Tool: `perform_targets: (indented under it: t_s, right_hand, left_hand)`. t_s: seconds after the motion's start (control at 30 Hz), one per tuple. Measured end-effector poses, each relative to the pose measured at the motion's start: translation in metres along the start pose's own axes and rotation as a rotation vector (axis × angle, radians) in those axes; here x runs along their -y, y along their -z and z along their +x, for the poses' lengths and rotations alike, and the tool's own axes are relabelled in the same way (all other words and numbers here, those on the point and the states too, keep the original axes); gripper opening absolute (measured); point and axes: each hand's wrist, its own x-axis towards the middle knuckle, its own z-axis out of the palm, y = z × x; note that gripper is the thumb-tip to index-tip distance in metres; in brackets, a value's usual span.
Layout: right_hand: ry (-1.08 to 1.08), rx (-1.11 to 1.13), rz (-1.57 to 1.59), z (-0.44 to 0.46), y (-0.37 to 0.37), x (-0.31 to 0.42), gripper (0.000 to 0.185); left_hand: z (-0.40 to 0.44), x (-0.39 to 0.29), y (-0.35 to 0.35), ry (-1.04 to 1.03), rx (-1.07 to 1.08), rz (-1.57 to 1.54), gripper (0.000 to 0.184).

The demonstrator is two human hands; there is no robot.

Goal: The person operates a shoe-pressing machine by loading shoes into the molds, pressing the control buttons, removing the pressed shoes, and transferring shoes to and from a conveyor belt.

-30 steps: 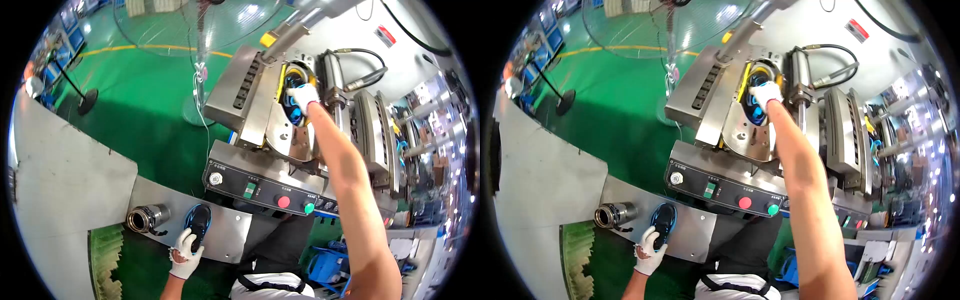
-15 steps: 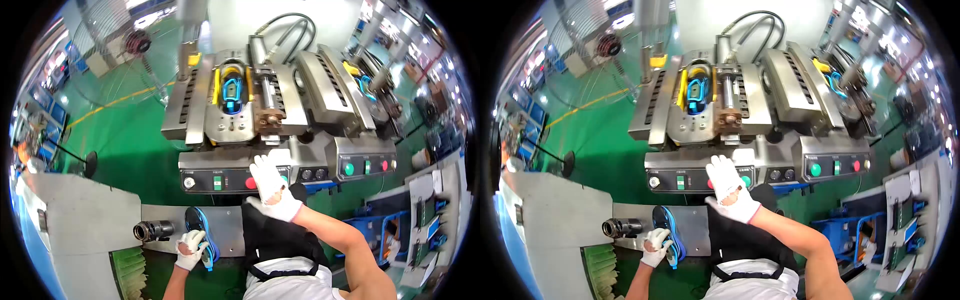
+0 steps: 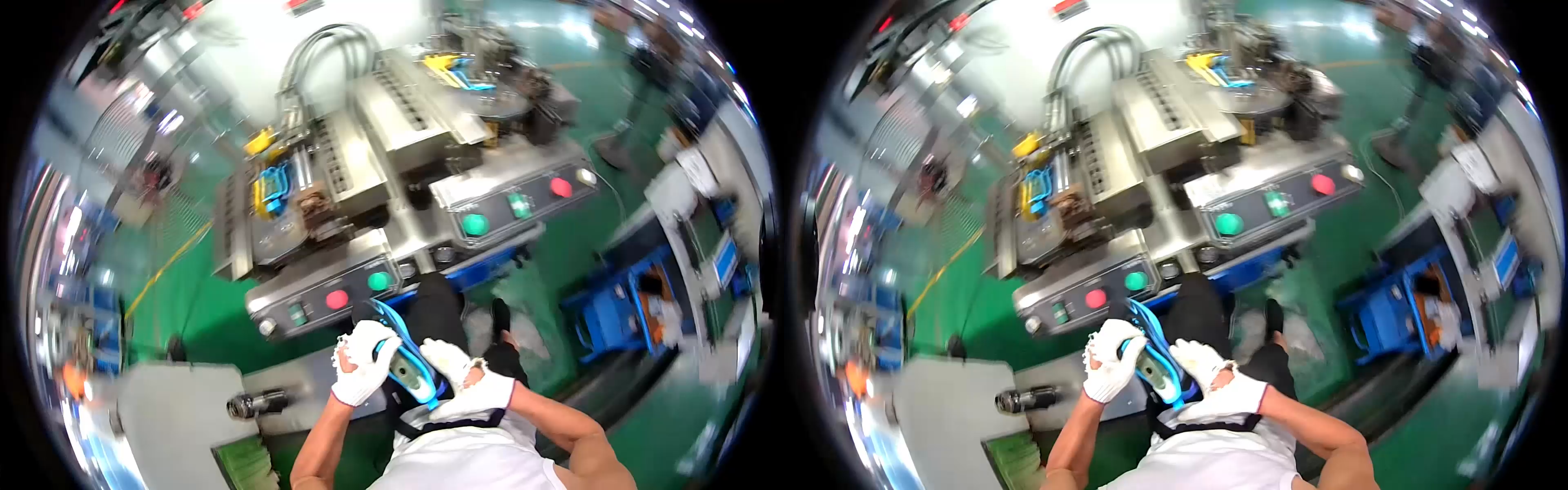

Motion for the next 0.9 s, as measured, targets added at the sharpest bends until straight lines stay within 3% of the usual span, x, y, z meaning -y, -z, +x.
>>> perform_targets:
  t_s: [0.03, 0.1, 0.2, 0.23, 0.27, 0.33, 0.4, 0.47, 0.5, 0.53, 0.6, 0.67, 0.7, 0.73, 0.77, 0.83, 0.9]
  right_hand:
    - [-0.026, -0.238, 0.095, -0.019, -0.009, 0.003, 0.128]
    - [-0.217, -0.502, 0.001, -0.048, -0.015, -0.01, 0.128]
    - [-0.271, -0.999, 0.129, -0.098, 0.002, -0.01, 0.116]
    - [-0.269, -1.119, 0.008, -0.11, 0.021, 0.005, 0.11]
    - [-0.323, -1.301, -0.334, -0.125, 0.029, 0.001, 0.103]
    - [-0.356, -1.594, 0.298, -0.152, 0.056, -0.012, 0.078]
    - [-0.446, -1.734, 0.056, -0.203, 0.098, -0.056, 0.055]
    - [-0.403, -2.03, 0.351, -0.221, 0.158, -0.085, 0.042]
    - [-0.537, -1.976, -0.019, -0.248, 0.199, -0.103, 0.053]
    - [-0.731, -2.186, -0.121, -0.243, 0.251, -0.088, 0.062]
    - [-0.482, -2.143, -0.054, -0.294, 0.33, -0.157, 0.077]
    - [-0.909, -2.176, -0.448, -0.329, 0.4, -0.203, 0.114]
    - [-1.125, -2.108, -0.357, -0.343, 0.429, -0.221, 0.115]
    - [-1.272, -2.008, -0.463, -0.347, 0.453, -0.228, 0.117]
    - [-1.344, -1.838, -0.258, -0.366, 0.474, -0.238, 0.12]
    - [-1.391, -1.732, -0.511, -0.421, 0.514, -0.324, 0.099]
    - [-1.455, -1.422, -0.64, -0.434, 0.501, -0.331, 0.088]
  left_hand:
    - [0.022, -0.023, -0.019, -0.026, 0.053, -0.058, 0.011]
    - [0.061, -0.058, -0.063, -0.327, 0.118, -0.182, 0.015]
    - [0.11, -0.143, -0.108, -0.597, 0.336, -0.284, 0.026]
    - [0.123, -0.173, -0.114, -0.655, 0.417, -0.349, 0.037]
    - [0.135, -0.206, -0.129, -0.743, 0.436, -0.389, 0.044]
    - [0.14, -0.253, -0.15, -0.853, 0.472, -0.508, 0.059]
    - [0.147, -0.281, -0.169, -0.957, 0.607, -0.571, 0.07]
    - [0.135, -0.271, -0.179, -1.036, 0.602, -0.609, 0.068]
    - [0.129, -0.26, -0.195, -1.074, 0.613, -0.607, 0.068]
    - [0.124, -0.248, -0.205, -1.039, 0.63, -0.589, 0.065]
    - [0.12, -0.218, -0.215, -0.901, 0.711, -0.462, 0.061]
    - [0.115, -0.181, -0.224, -0.747, 0.748, -0.362, 0.06]
    - [0.111, -0.16, -0.224, -0.647, 0.778, -0.306, 0.059]
    - [0.098, -0.133, -0.226, -0.551, 0.734, -0.263, 0.058]
    - [0.09, -0.112, -0.22, -0.445, 0.751, -0.182, 0.057]
    - [0.061, -0.065, -0.208, -0.171, 0.722, -0.152, 0.055]
    - [0.039, -0.048, -0.18, -0.022, 0.585, -0.073, 0.05]
